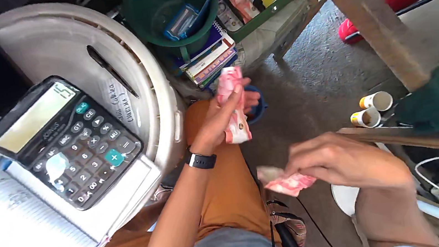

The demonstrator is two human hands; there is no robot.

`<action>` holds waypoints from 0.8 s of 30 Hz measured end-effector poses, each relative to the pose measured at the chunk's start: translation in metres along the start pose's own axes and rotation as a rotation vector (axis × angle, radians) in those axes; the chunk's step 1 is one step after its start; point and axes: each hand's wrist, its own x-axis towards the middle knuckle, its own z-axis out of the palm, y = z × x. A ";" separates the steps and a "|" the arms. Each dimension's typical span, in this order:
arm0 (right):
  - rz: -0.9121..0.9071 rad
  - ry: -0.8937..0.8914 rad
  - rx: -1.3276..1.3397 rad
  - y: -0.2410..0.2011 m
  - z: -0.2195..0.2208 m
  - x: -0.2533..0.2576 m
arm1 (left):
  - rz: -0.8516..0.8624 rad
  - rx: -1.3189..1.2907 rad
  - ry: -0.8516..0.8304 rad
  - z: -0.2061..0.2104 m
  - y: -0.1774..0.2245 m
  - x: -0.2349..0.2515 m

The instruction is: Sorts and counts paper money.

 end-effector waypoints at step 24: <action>0.355 1.138 0.106 0.164 0.005 0.083 | -0.150 -0.231 0.196 -0.024 -0.022 -0.063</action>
